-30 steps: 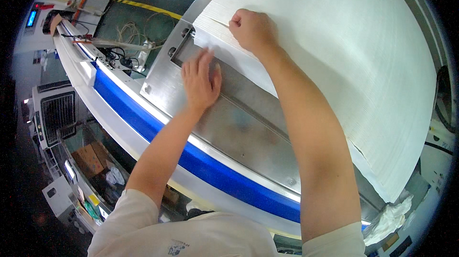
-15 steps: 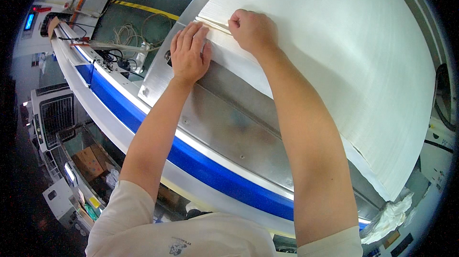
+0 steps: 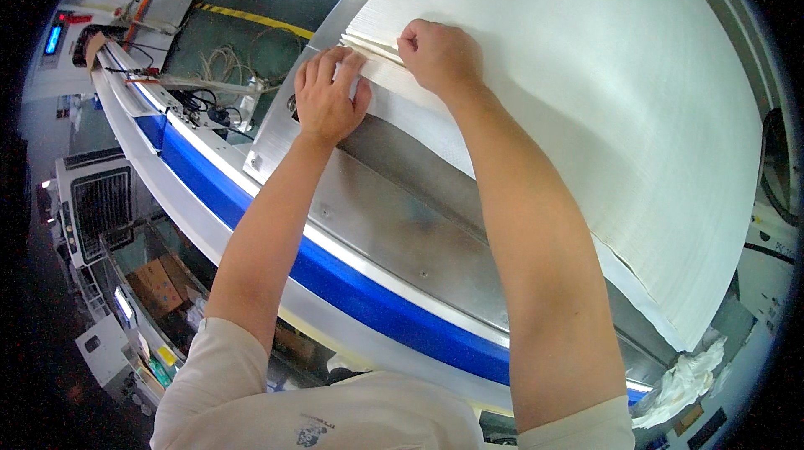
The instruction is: The person repeatedly folds large white sheets of paper in half by hand on a metal table. They align the edges and crease the fold, then place the folded paper onto a stack below the table surface.
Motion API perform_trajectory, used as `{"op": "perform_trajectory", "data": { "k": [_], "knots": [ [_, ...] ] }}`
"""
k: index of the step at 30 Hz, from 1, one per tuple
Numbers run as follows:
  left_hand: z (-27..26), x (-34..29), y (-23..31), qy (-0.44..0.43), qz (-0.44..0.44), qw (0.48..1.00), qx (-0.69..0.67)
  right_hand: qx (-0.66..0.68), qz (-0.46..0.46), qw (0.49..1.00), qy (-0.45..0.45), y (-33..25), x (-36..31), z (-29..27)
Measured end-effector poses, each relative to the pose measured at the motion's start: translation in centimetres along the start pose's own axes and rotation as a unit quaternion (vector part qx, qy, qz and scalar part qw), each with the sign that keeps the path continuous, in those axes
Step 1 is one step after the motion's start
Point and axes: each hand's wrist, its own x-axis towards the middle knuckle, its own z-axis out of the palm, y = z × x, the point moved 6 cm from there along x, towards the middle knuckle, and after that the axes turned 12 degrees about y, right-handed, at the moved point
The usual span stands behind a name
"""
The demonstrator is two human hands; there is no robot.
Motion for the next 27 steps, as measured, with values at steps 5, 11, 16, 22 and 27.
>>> {"op": "perform_trajectory", "data": {
  "k": [5, 11, 16, 22, 27],
  "knots": [
    [-1.0, -0.5, 0.2, -0.002, 0.007, 1.000, 0.003, 0.002, -0.009, 1.000, 0.005, 0.5, 0.0, 0.0],
    [-1.6, -0.4, 0.1, -0.022, 0.015, 1.000, 0.012, 0.101, 0.016, 0.994, -0.023, 0.2, -0.8, -0.7],
    [-1.4, -0.3, 0.3, -0.052, 0.010, 0.998, 0.032, 0.100, -0.059, 0.992, -0.040, -0.9, -2.2, -1.4],
    [-2.0, -0.4, 0.2, -0.047, 0.022, 0.998, 0.027, 0.026, -0.100, 0.994, 0.021, -0.6, -2.1, -1.1],
    [-2.5, 0.5, 0.3, -0.130, 0.106, 0.986, 0.001, 0.060, -0.129, 0.987, 0.070, -2.8, -6.2, -3.6]
  ]
}}
